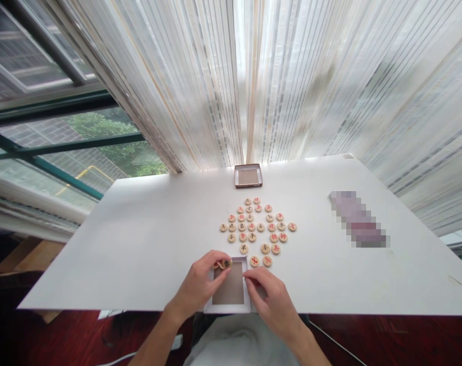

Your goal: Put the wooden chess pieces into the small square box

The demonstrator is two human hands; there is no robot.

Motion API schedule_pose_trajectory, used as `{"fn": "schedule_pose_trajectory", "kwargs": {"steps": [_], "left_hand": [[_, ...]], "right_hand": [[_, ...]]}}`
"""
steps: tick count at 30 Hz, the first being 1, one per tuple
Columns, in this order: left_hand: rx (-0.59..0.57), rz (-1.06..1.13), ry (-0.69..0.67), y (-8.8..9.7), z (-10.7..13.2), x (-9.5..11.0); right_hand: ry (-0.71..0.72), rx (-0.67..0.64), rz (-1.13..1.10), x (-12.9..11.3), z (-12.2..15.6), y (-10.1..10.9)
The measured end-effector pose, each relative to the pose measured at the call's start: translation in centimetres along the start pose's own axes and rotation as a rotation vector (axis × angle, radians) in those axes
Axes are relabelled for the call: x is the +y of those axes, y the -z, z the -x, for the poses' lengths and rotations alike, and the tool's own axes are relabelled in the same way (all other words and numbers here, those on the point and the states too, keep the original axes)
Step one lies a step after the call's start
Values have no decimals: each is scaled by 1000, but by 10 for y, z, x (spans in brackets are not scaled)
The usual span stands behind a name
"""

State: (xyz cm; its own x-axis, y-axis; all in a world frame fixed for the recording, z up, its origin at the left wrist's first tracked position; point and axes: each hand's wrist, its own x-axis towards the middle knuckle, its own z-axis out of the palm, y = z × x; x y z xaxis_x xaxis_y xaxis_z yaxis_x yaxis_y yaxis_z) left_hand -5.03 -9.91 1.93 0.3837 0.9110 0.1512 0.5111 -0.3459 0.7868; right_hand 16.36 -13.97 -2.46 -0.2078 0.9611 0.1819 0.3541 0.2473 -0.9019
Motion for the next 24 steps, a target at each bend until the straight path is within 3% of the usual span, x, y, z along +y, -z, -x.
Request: {"fn": "schedule_pose_trajectory", "kwargs": {"steps": [8, 24], "left_hand": [[16, -282, -121, -1, -1, -6], [-57, -405, -202, -2, -9, -14]], "right_hand": [[18, -21, -7, -2, 1, 2], [25, -11, -3, -2, 0, 2]]}}
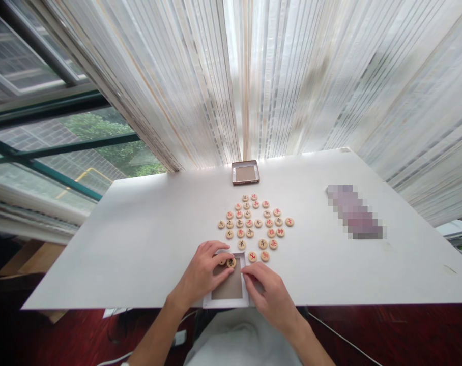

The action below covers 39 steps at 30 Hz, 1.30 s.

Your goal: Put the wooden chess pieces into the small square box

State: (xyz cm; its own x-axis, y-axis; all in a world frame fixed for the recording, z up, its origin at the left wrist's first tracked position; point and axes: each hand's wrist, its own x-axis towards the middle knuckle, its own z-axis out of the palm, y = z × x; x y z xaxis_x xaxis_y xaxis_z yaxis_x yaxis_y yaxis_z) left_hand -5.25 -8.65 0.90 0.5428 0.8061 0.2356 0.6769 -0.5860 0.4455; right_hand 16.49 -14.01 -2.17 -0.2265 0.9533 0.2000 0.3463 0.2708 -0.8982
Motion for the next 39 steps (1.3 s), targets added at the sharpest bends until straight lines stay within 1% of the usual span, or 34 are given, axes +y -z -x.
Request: {"fn": "schedule_pose_trajectory", "kwargs": {"steps": [6, 15, 26, 32, 39], "left_hand": [[-26, 14, -24, 1, -2, 3], [-29, 45, -3, 3, -3, 4], [-14, 86, 36, -2, -4, -1], [-19, 96, 64, 3, -3, 0], [-21, 107, 76, 9, -2, -5]], "right_hand": [[10, 9, 1, -2, 0, 0], [7, 1, -1, -1, 0, 1], [20, 21, 18, 0, 0, 0], [23, 13, 20, 0, 1, 1], [38, 27, 13, -1, 1, 1]]}}
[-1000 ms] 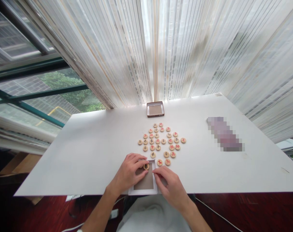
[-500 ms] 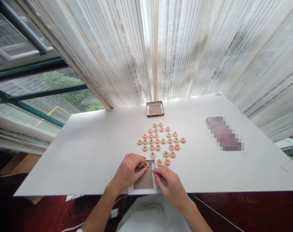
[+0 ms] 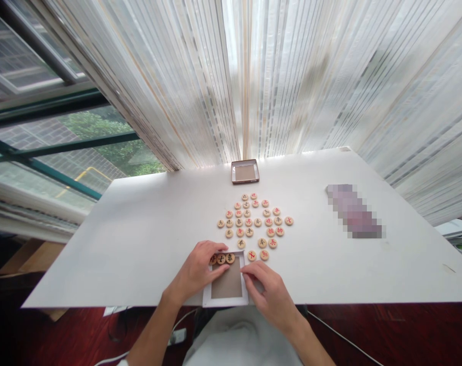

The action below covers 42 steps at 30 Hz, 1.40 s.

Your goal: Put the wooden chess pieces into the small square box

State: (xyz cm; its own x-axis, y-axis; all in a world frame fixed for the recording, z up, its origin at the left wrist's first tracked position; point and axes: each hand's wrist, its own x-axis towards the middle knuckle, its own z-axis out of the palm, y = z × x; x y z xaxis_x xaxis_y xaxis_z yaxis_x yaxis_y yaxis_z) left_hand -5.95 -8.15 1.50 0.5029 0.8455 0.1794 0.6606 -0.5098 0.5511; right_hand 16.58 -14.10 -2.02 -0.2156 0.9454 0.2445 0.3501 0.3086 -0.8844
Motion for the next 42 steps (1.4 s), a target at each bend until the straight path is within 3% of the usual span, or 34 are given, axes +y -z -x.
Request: {"fn": "schedule_pose_trajectory", "kwargs": {"steps": [42], "left_hand": [[-45, 69, 63, 3, 5, -14]], "right_hand": [[-20, -31, -7, 2, -1, 0]]}}
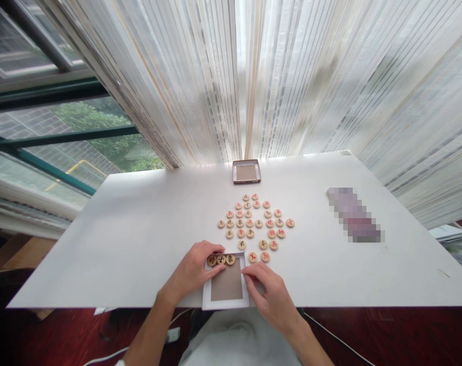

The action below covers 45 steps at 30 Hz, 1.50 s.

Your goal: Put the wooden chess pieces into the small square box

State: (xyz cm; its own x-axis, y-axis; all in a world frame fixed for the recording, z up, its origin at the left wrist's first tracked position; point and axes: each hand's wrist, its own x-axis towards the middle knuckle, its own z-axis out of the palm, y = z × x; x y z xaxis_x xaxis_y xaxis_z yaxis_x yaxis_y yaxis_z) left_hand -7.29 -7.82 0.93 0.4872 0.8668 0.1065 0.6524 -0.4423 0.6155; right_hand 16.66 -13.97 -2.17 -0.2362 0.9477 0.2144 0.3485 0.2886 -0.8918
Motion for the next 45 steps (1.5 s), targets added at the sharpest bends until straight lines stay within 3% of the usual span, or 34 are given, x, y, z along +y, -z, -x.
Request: {"fn": "schedule_pose_trajectory", "kwargs": {"steps": [29, 38, 45], "left_hand": [[17, 10, -28, 4, -10, 2], [40, -32, -94, 15, -27, 4], [-46, -20, -83, 5, -23, 13]], "right_hand": [[-27, 45, -19, 2, 1, 1], [-87, 94, -50, 0, 2, 18], [-80, 156, 0, 13, 5, 27]]}}
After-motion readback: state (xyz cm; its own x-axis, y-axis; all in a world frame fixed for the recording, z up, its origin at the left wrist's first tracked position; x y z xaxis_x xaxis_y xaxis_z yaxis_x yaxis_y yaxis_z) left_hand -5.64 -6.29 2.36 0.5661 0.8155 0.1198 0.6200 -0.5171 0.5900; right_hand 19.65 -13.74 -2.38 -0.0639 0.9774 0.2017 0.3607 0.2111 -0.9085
